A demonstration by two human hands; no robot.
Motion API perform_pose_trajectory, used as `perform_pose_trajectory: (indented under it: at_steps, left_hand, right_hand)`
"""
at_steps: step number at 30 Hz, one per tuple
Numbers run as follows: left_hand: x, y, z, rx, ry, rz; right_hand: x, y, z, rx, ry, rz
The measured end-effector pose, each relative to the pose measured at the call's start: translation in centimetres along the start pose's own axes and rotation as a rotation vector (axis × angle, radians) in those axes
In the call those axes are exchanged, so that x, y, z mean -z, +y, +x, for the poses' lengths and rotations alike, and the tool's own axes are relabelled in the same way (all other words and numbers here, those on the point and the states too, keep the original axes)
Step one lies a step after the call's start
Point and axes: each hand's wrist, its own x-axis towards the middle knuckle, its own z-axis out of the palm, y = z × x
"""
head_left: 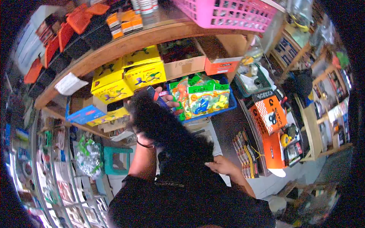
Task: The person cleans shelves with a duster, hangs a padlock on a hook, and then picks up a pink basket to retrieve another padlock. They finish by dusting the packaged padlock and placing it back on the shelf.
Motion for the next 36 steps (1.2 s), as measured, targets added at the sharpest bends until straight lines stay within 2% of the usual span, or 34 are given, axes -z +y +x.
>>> perform_pose_trajectory:
  at_steps: [1,2,3,4,5,6,7,9,10,11,13,14,15,17,19,20,21,23,24,25,27,29,30,31,32,33,34,35,36]
  left_hand:
    - [-1.2,-0.5,0.4,-0.006,0.097,0.031]
    - [-3.1,-1.1,1.0,-0.086,0.299,-0.052]
    - [-3.8,-1.5,1.2,-0.027,0.21,-0.235]
    - [-1.9,-2.2,1.5,0.069,0.065,-0.138]
    - [0.0,-2.8,1.8,0.159,-0.086,-0.043]
    - [-0.3,-3.0,2.2,0.191,-0.094,-0.105]
    - [-0.7,-3.1,2.4,0.22,-0.1,-0.166]
    - [-1.4,-3.4,2.1,0.257,-0.075,-0.159]
    - [-2.7,-2.9,2.1,0.253,-0.002,-0.299]
    - [-2.6,-2.9,2.2,0.269,-0.006,-0.303]
    - [-2.2,-2.7,2.5,0.216,0.215,-0.228]
    - [-1.5,-2.8,1.9,0.323,-0.196,-0.359]
    - [2.1,-3.1,3.8,0.416,-0.363,-0.318]
    - [3.2,-2.5,3.4,0.399,-0.376,-0.334]
    - [-2.2,-0.6,1.6,0.188,0.204,-0.021]
    - [-1.3,-0.4,1.8,0.173,0.055,0.034]
    - [-0.4,0.1,1.4,0.176,0.058,0.025]
    - [1.7,1.1,0.4,0.32,-0.246,-0.069]
    - [2.9,1.5,1.5,0.415,-0.242,-0.258]
    - [3.8,2.2,1.2,0.431,-0.268,-0.295]
    - [3.2,3.8,-0.5,0.341,-0.277,-0.292]
    - [0.8,5.5,-0.9,0.206,0.176,-0.309]
    - [1.1,5.7,-0.9,0.157,0.014,-0.322]
    - [3.2,5.6,-0.5,0.15,0.014,-0.335]
    - [6.9,5.1,0.3,0.295,-0.265,-0.367]
    - [7.3,5.5,1.1,0.439,-0.553,-0.387]
    - [7.4,5.6,1.3,0.464,-0.595,-0.444]
    - [7.3,6.0,0.6,0.469,-0.614,-0.443]
    - [4.8,7.5,-0.4,0.408,-0.224,-0.417]
  right_hand:
    - [-0.4,0.5,-0.3,-0.005,0.024,0.015]
    - [-0.8,0.9,-0.7,-0.088,0.039,0.099]
    - [-1.3,1.2,-1.2,-0.172,0.056,0.186]
    - [-1.6,1.0,-1.9,-0.181,0.083,0.204]
    - [-1.8,0.3,-2.4,-0.138,0.071,0.096]
    - [-2.0,0.0,-2.9,-0.097,0.057,-0.016]
    - [-2.6,0.5,-3.1,-0.105,0.08,-0.007]
    - [-3.9,1.3,-3.4,-0.059,0.255,0.315]
    - [-4.2,1.0,-3.7,-0.085,0.291,0.375]
    - [-4.3,0.3,-4.0,-0.089,0.306,0.383]
    - [-4.6,-1.7,-4.2,-0.266,0.166,0.28]
    - [-5.3,-1.7,-4.0,-0.235,0.173,0.152]
    - [-6.0,-1.6,-3.5,-0.234,0.192,0.161]
    - [-7.6,-1.5,-2.8,-0.098,0.296,0.247]
    - [-8.5,-2.8,-2.6,-0.165,0.346,0.298]
    - [-9.2,-2.8,-2.2,-0.246,0.319,0.298]
    - [-9.8,-3.2,-1.8,-0.326,0.289,0.297]
    - [-11.1,-5.2,-1.2,-0.349,0.246,0.242]
    - [-11.8,-5.7,-1.0,-0.215,0.312,0.192]
    - [-12.6,-6.0,-0.8,-0.079,0.375,0.138]
    - [-13.5,-5.4,0.2,-0.144,0.38,0.212]
    - [-13.9,-6.2,0.7,-0.315,0.395,0.274]
    - [-14.1,-8.6,0.7,-0.361,0.371,0.273]
    - [-14.7,-8.4,1.3,-0.355,0.275,0.21]
    - [-15.5,-7.5,1.6,-0.235,0.301,0.115]
    - [-16.2,-7.3,2.0,-0.111,0.33,0.018]
    - [-16.8,-7.4,2.0,-0.105,0.347,0.011]
    - [-17.2,-7.8,2.1,-0.115,0.454,0.156]
    - [-17.3,-8.4,2.2,-0.122,0.559,0.301]
